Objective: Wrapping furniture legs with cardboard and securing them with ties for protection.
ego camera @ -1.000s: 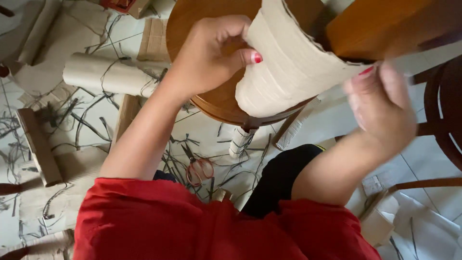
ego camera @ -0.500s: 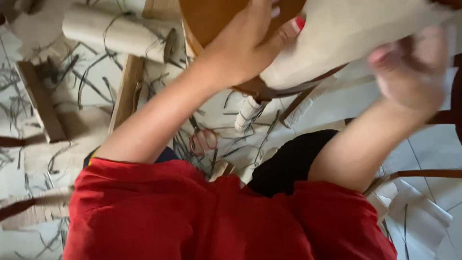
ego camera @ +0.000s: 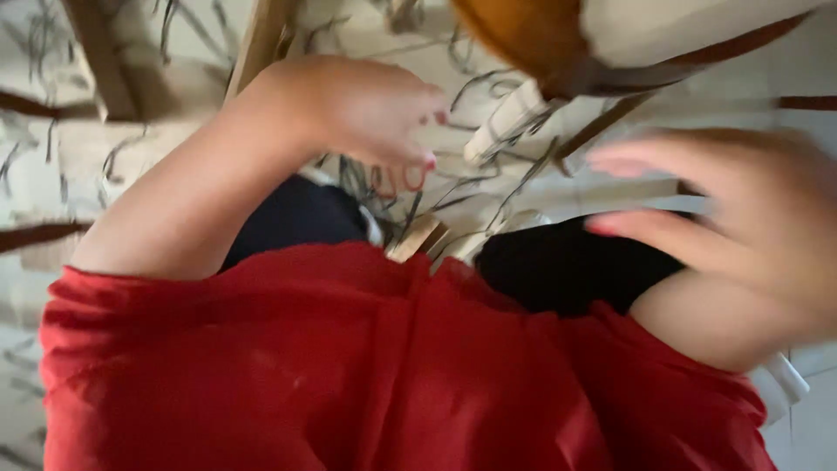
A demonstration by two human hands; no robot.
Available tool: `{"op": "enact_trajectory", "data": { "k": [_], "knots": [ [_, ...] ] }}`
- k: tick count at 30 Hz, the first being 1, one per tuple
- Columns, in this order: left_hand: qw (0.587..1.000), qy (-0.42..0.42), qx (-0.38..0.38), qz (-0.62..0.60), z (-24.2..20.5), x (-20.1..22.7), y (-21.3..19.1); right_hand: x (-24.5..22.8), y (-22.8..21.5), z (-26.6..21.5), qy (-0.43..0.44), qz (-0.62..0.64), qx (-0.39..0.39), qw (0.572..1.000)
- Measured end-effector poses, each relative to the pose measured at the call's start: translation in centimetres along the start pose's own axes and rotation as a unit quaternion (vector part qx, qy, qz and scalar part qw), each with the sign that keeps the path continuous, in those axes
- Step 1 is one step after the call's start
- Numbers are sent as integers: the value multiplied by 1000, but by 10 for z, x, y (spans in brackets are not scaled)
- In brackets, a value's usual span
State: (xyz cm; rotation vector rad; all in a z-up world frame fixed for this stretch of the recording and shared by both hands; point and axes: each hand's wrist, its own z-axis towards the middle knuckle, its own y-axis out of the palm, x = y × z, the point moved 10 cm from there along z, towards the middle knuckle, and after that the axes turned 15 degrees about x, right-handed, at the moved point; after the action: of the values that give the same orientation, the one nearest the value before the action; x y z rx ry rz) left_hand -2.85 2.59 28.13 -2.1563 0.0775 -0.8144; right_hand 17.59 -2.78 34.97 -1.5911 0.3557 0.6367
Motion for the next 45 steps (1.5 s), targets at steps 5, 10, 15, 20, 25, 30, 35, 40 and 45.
{"op": "enact_trajectory", "data": {
  "k": [5,10,15,20,25,30,35,40,45],
  "knots": [
    [969,-15,163,187,5,-66,-11,-3,170,84,-46,-193,-261,945],
    [969,6,193,154,8,-92,-11,115,379,137,-118,-213,-266,933],
    [968,-15,219,122,-12,-106,-24,144,475,143,-177,-266,-363,875],
    [973,-81,186,106,-18,-126,-33,116,495,196,-53,-98,-242,964],
    [956,-58,277,79,-24,-130,-73,130,626,254,-79,-44,-238,967],
    [953,-88,284,63,-16,-139,-84,100,580,250,108,21,-198,974],
    [968,-139,206,36,-8,-151,-77,151,566,200,321,80,-154,931],
    [967,-116,213,82,15,-168,-66,107,512,226,-85,-107,-166,976],
    [964,-71,223,131,62,-185,-41,43,377,233,-91,14,-107,990]
  ]
}}
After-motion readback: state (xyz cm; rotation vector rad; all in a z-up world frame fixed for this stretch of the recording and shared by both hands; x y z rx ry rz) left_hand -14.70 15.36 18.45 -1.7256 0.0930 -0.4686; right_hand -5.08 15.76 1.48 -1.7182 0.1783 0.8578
